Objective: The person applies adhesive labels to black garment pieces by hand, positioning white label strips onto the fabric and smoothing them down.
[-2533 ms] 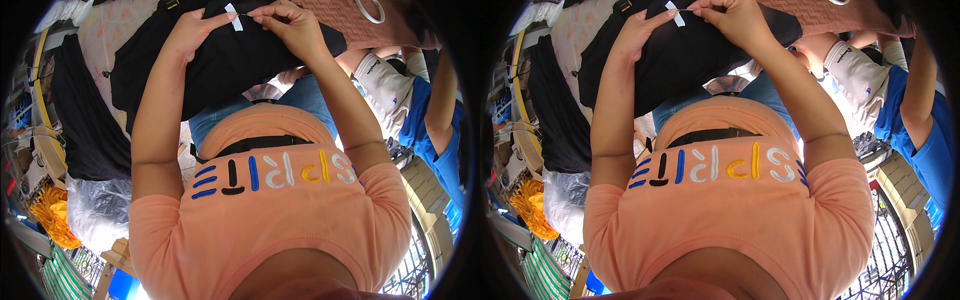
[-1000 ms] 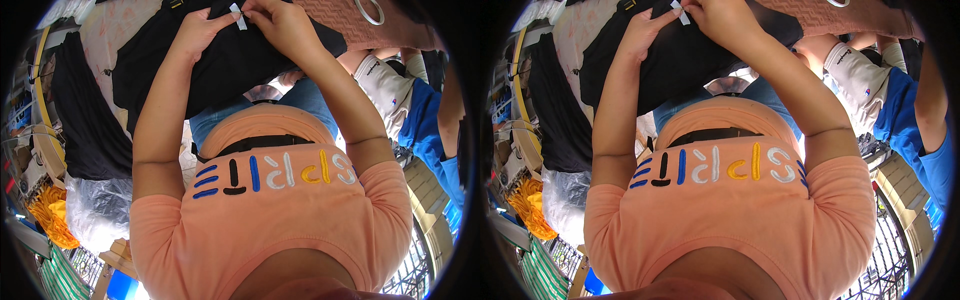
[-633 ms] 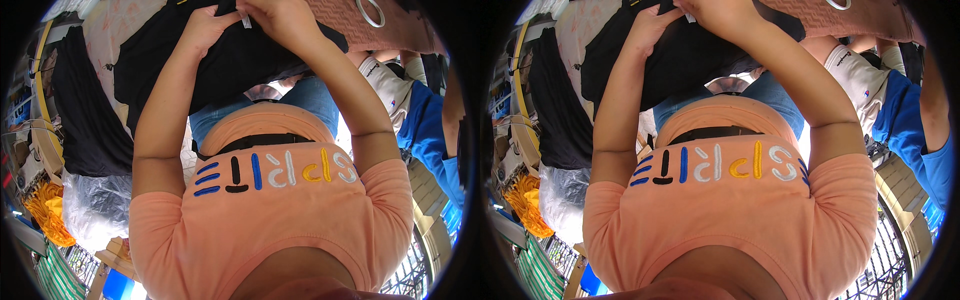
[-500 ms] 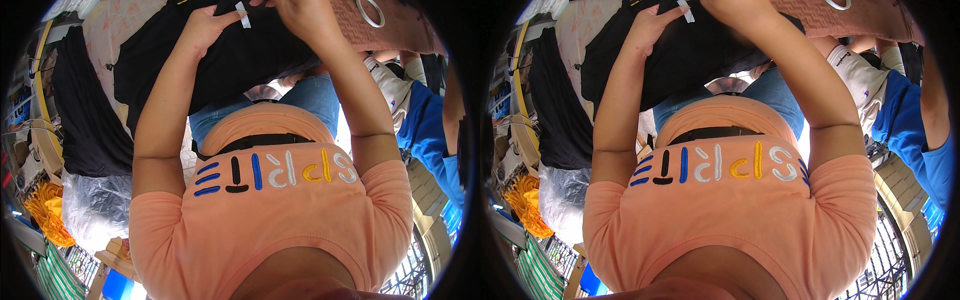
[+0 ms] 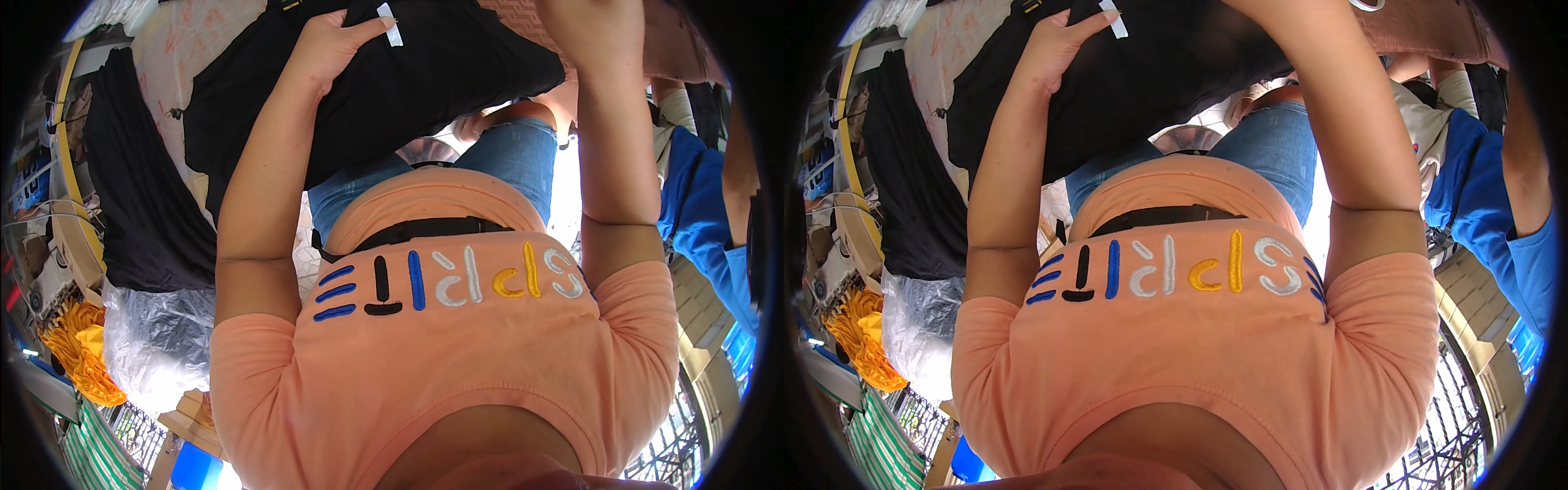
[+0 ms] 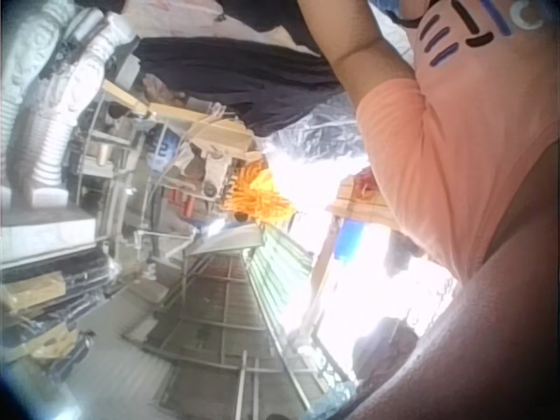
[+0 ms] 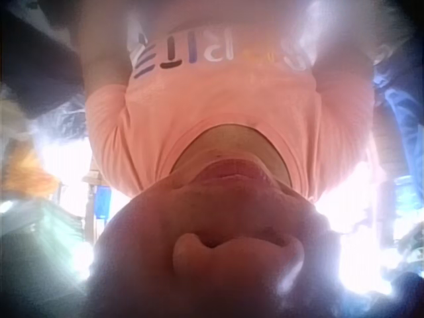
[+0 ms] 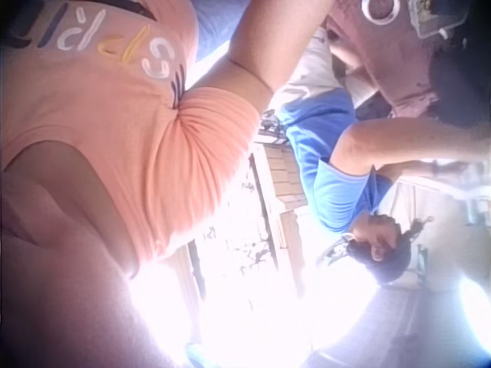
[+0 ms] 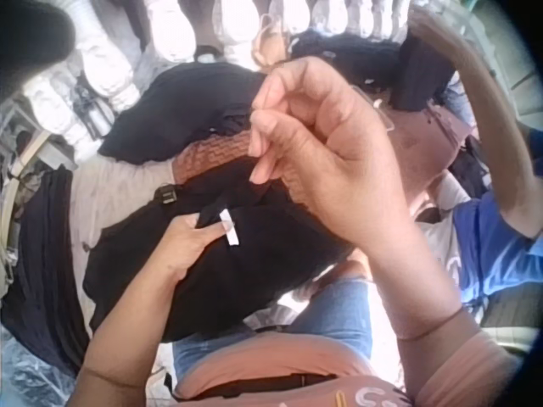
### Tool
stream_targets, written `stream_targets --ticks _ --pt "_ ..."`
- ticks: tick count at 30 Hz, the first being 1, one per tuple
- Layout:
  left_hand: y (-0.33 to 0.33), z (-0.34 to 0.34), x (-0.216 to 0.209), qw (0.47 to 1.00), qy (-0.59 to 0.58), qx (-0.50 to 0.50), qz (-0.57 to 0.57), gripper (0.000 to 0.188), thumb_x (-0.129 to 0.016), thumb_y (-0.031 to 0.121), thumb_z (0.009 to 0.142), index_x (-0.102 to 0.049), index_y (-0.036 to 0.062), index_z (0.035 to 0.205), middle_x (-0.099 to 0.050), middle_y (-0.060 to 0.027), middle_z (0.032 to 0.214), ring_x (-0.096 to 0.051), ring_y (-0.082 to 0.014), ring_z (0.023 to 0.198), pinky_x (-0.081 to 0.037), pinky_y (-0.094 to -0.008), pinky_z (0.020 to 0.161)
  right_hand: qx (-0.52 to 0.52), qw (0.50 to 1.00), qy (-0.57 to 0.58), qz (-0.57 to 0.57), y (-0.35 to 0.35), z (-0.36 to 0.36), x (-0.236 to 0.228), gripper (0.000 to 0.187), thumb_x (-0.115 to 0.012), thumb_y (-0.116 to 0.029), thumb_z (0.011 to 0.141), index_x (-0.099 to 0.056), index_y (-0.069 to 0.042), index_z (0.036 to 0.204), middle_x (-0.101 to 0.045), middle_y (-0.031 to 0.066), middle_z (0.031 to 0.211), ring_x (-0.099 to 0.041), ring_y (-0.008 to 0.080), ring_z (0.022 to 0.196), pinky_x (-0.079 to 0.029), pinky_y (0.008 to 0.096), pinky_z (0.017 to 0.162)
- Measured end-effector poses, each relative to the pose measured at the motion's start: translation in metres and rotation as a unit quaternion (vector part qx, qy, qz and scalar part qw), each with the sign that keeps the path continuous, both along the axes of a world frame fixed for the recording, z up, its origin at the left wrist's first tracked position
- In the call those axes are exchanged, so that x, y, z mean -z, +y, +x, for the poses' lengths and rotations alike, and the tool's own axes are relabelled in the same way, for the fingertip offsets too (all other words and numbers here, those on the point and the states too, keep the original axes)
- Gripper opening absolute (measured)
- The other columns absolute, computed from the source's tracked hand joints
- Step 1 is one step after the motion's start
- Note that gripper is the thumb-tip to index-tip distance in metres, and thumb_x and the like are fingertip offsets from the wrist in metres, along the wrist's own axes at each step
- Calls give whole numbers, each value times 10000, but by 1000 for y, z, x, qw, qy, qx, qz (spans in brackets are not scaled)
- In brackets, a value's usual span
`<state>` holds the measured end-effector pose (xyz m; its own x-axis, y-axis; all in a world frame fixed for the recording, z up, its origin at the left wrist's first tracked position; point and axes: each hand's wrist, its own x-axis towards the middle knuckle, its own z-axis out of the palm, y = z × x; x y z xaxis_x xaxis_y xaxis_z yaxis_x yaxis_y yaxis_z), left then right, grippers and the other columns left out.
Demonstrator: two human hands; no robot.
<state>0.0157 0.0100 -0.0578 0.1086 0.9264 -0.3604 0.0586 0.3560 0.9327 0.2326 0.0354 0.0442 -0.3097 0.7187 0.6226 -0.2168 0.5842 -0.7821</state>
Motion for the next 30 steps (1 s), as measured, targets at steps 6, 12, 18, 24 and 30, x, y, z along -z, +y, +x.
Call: stream_targets --ticks 6,12,18,24,30 --pt "1 -2 1 1000 0 15 7 227 -739 96 907 -738 -26 1098 -723 -43 977 -670 -134 850 -534 -273 772 -7 998 34 50 1 2 -6 69 -566 -33 1028 -539 -19 1089 -629 45 870 -638 84 734 -545 183 637" --pt "13 -15 47 990 140 17 31 1122 -867 456 749 -316 -231 1445 -405 -414 1470 -449 -408 1410 -376 -384 1145 -24 993 27 116 13 7 -9 82 -578 -37 1022 -547 -7 1092 -638 54 858 -650 94 724 -558 187 628" --pt "13 -16 37 994 107 34 17 1085 -869 438 753 -347 -231 1430 -445 -401 1447 -485 -395 1383 -394 -378 1130 17 995 43 92 -3 3 -16 94 -587 -39 1017 -550 -4 1097 -649 65 854 -663 106 706 -559 190 618" --pt "18 -16 51 987 157 7 37 1069 -866 422 757 -352 -232 1427 -475 -393 1426 -517 -384 1354 -407 -376 1117 -44 997 58 23 -8 1 -12 101 -582 -38 1020 -539 -4 1105 -637 61 841 -640 91 693 -556 189 611" --pt "15 -19 23 990 110 82 -21 989 -873 402 756 -433 -224 1384 -572 -368 1323 -609 -359 1241 -467 -363 1046 -61 997 50 -8 -8 -1 -6 92 -578 -39 1022 -533 -3 1093 -637 64 821 -650 105 673 -547 184 593"
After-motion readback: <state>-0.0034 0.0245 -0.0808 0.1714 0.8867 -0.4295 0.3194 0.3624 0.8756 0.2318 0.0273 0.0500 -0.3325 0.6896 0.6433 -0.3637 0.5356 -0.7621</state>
